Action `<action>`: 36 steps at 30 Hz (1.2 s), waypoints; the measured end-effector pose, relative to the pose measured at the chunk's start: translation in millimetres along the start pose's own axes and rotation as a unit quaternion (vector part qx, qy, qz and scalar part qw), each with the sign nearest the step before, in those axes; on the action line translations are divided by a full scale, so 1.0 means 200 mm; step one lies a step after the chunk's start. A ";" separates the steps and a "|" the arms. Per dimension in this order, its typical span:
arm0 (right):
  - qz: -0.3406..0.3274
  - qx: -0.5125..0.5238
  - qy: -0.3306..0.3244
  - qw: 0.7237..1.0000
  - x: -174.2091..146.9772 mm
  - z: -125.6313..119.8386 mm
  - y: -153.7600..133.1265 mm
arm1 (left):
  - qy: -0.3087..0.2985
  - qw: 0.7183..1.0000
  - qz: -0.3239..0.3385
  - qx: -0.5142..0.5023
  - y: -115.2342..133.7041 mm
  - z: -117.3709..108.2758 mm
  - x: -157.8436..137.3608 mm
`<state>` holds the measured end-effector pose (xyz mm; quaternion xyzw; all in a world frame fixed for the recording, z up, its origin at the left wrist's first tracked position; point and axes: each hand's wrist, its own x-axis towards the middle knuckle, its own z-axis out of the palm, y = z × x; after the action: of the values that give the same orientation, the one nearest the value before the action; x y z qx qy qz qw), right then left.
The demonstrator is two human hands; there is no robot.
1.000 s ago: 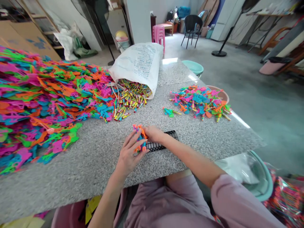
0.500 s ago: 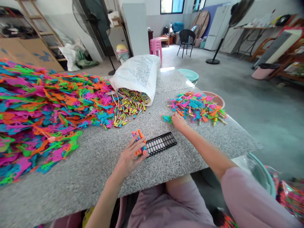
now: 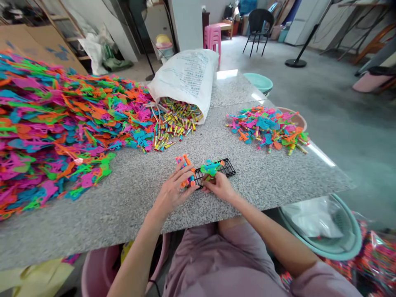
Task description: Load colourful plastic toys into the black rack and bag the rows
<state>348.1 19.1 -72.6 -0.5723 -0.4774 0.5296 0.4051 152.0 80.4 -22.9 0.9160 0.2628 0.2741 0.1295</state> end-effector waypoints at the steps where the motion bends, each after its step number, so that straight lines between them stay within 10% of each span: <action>1: -0.003 -0.038 0.008 0.999 0.00 0.02 0.00 | -0.002 1.000 0.000 0.002 0.00 0.00 0.00; 8: -0.060 -0.428 0.004 0.902 0.06 0.02 -0.11 | 0.012 1.000 -0.007 -0.007 0.03 0.00 0.01; 16: -0.071 -0.462 -0.007 0.884 0.02 0.11 -0.15 | 0.055 0.998 -0.033 0.001 0.07 0.04 0.07; 19: -0.058 -0.456 0.003 0.888 0.11 -0.12 -0.19 | 0.077 0.997 -0.009 0.015 0.04 0.05 0.06; 21: -0.008 -0.474 0.128 0.871 0.20 -0.38 -0.22 | 0.077 0.997 0.002 0.023 0.02 0.06 0.05; 25: 0.085 -0.578 0.319 0.746 0.36 -0.80 -0.23 | 0.080 0.997 -0.004 0.020 0.01 0.06 0.05; 36: 0.132 -0.677 0.199 0.697 0.28 -0.88 -0.04 | 0.056 0.997 -0.034 -0.045 0.01 0.01 0.06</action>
<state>521.9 83.3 -58.5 -0.8409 -0.5351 -0.0145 -0.0798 161.5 84.9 -18.2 0.8830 0.2878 0.3323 0.1646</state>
